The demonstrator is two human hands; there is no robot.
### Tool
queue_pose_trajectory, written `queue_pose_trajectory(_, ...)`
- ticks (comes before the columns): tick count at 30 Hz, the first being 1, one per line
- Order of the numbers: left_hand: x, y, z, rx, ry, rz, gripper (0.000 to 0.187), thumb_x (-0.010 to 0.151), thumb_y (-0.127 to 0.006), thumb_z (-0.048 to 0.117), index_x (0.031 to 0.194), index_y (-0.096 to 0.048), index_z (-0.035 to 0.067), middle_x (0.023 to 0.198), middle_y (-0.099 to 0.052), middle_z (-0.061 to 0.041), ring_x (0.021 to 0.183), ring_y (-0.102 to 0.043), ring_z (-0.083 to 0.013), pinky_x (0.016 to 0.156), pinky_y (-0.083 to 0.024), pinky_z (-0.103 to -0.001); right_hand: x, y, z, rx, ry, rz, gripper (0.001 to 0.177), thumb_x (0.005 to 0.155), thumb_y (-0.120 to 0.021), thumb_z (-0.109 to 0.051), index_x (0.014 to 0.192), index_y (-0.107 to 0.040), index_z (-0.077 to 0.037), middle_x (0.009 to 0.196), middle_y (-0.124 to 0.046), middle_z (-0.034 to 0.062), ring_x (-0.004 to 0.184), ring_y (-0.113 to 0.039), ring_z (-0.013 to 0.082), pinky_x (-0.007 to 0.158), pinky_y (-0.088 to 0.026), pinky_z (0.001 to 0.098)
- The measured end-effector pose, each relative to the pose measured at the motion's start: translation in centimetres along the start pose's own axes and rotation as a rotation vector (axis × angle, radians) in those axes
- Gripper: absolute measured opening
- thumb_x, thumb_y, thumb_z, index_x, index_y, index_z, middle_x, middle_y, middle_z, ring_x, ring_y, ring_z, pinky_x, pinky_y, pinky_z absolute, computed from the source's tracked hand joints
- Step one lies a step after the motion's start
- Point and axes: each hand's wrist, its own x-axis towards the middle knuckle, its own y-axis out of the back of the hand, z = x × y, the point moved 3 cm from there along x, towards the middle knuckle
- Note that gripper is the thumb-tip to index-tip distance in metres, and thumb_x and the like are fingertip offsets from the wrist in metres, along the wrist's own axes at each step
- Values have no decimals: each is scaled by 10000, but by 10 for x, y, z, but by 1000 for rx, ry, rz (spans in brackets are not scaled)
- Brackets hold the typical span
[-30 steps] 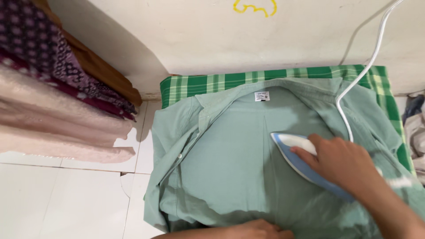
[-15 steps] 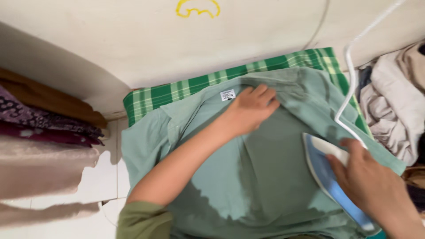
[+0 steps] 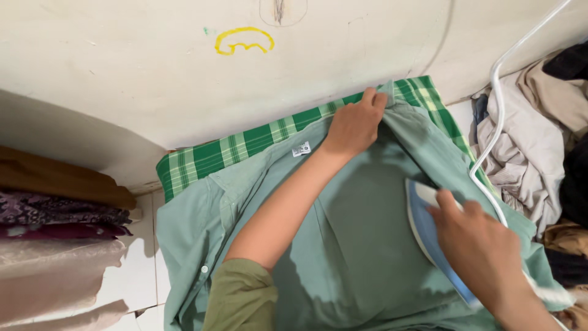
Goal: The person irons a light green button-up shirt on a green checkered ironing board. They smooth the fabric with their hands, use a blue and white iron to press the sleeves and body, and reposition the shirt to iron different sections.
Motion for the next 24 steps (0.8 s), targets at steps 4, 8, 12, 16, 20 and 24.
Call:
queue_pose_trajectory(4, -3, 21, 8, -130, 95, 54, 384, 797, -636, -24, 1165, -528, 2, 1406, -525, -253, 652, -692, -440, 569, -553, -515, 51, -13, -28, -48, 23, 124, 236, 998, -622, -413, 1031, -592, -180, 733, -637, 94, 541, -676, 282, 418, -502, 404)
queue_pose_trajectory(8, -30, 30, 4, -369, 16, 151, 237, 944, -593, 28, 1159, -495, 48, 1409, -466, -252, 874, -710, -414, 646, -573, -471, 51, -11, -35, -122, 36, 202, 242, 1004, -626, -425, 1043, -602, -187, 710, -623, 78, 525, -665, 251, 414, -487, 384)
queue_pose_trajectory(12, -75, 23, -5, -253, 22, -183, 174, 1002, -612, 106, 1153, -542, 56, 1236, -546, -178, 926, -686, -392, 767, -581, -474, 37, -12, -28, -79, -13, 64, 270, 994, -611, -436, 1106, -608, -190, 720, -635, 95, 488, -673, 255, 391, -495, 389)
queue_pose_trajectory(16, -89, 17, -15, -202, -107, -70, 376, 917, -652, 163, 1254, -576, 17, 1294, -543, -214, 1179, -582, -439, 1023, -489, -525, 63, -29, -39, 4, 23, 126, 284, 1008, -611, -411, 1154, -592, -168, 794, -657, 139, 613, -710, 308, 444, -525, 418)
queue_pose_trajectory(20, -84, 2, -28, -112, 57, -205, 505, 959, -621, 219, 1400, -522, -7, 1401, -498, -257, 1351, -450, -454, 1188, -337, -524, 130, -47, -70, 90, -55, 115, 342, 1011, -606, -408, 1217, -565, -138, 866, -681, 195, 683, -733, 345, 498, -556, 428)
queue_pose_trajectory(24, -98, 14, -30, -60, 110, -339, 541, 988, -570, 250, 1456, -473, -2, 1540, -401, -239, 1468, -351, -412, 1184, -292, -572, 150, -52, -72, 95, -80, 134, 369, 1018, -616, -426, 1234, -554, -134, 891, -695, 202, 721, -739, 361, 556, -560, 439)
